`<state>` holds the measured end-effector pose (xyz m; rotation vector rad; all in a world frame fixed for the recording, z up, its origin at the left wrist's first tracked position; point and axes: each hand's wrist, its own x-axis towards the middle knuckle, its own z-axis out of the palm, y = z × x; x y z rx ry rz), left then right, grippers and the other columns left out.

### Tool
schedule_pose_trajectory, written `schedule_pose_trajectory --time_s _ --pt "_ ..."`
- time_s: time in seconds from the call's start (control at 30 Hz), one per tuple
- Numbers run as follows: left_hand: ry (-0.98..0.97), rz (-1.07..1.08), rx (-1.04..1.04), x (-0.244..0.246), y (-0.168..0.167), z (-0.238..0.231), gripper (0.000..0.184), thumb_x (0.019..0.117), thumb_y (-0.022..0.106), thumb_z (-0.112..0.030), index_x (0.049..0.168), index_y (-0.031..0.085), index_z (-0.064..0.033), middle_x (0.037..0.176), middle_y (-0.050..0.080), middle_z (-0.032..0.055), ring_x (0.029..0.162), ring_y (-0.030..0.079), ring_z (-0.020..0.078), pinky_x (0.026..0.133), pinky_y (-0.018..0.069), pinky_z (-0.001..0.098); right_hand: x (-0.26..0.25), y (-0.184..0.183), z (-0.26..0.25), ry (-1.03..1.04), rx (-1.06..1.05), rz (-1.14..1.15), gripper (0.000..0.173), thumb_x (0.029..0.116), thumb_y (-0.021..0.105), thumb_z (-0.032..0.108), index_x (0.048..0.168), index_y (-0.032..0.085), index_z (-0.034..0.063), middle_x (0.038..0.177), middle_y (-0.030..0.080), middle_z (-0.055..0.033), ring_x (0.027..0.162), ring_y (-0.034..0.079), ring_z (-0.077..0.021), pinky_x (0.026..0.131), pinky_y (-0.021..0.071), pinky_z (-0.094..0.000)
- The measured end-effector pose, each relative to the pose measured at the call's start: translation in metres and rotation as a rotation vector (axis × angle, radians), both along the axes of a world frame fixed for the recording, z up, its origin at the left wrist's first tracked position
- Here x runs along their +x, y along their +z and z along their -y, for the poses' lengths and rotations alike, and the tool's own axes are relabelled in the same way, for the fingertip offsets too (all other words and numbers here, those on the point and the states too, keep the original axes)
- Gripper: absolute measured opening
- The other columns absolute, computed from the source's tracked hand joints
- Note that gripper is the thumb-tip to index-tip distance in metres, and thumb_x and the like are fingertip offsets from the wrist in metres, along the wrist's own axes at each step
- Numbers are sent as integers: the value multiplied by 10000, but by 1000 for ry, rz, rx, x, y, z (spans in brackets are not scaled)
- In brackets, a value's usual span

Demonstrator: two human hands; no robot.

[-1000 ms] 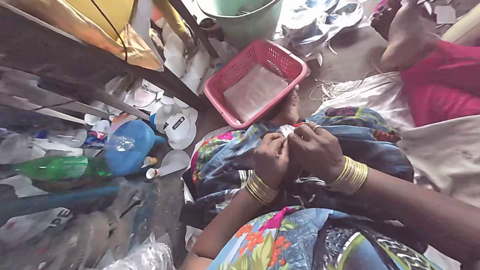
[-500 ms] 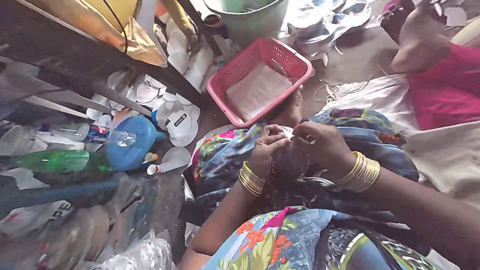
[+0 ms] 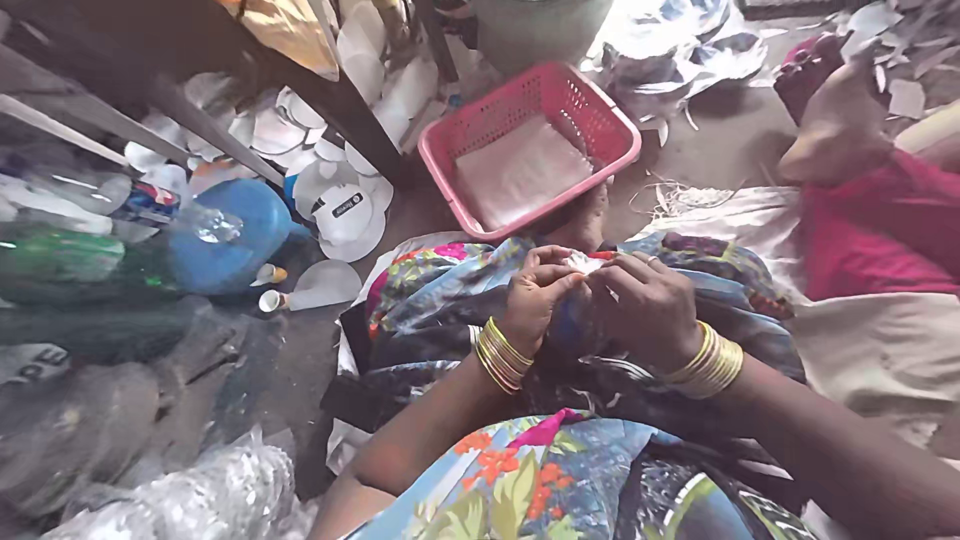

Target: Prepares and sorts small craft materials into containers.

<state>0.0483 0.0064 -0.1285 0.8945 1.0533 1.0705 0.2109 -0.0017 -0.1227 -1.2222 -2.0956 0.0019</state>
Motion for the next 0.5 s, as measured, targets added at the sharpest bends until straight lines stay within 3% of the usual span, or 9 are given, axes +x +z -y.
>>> schedule_pose_trajectory --time_s 0.07,0.17,0.33,0.4,0.47,0.5 --pt "34 -168 187 -1 -5 -1 54 825 757 40 805 746 -9 1226 619 107 1061 619 75 901 555 223 4 4 -2 11 -148 -113 211 909 600 158 757 700 52 731 687 -93 682 668 -223 586 515 -390" --pt "88 -401 424 -2 -13 -2 60 789 790 -32 745 759 -60 1193 627 92 1072 596 88 906 530 237 15 4 -3 -10 -444 -343 166 892 647 161 805 709 35 745 659 -23 658 597 -51 630 507 -254" --pt "42 -494 479 4 -29 -1 79 839 751 -71 767 758 -39 1106 662 111 1043 621 114 914 530 256 30 -9 -2 -112 -611 -355 156 900 637 193 852 708 64 760 664 23 681 592 4 653 496 -230" --pt "-35 -495 490 5 -30 -3 95 887 732 -95 832 778 -32 1111 673 118 1065 627 133 941 530 276 35 -12 -6 -95 -642 -333 235 935 623 258 989 706 45 953 690 -58 843 666 -76 730 565 -272" --pt "-113 -476 508 3 -34 -10 116 919 701 -100 905 786 -24 1175 681 149 1127 630 183 986 520 328 39 -14 -14 -91 -847 -351 540 928 658 426 1288 607 27 1246 634 -153 1101 655 -200 908 572 -393" --pt "-142 -462 508 0 -37 -16 138 931 680 -97 963 788 -17 1228 671 165 1170 622 209 1012 513 354 39 -19 -20 -104 -956 -372 689 894 702 480 1396 530 41 1271 638 -155 1121 650 -203 946 552 -414"
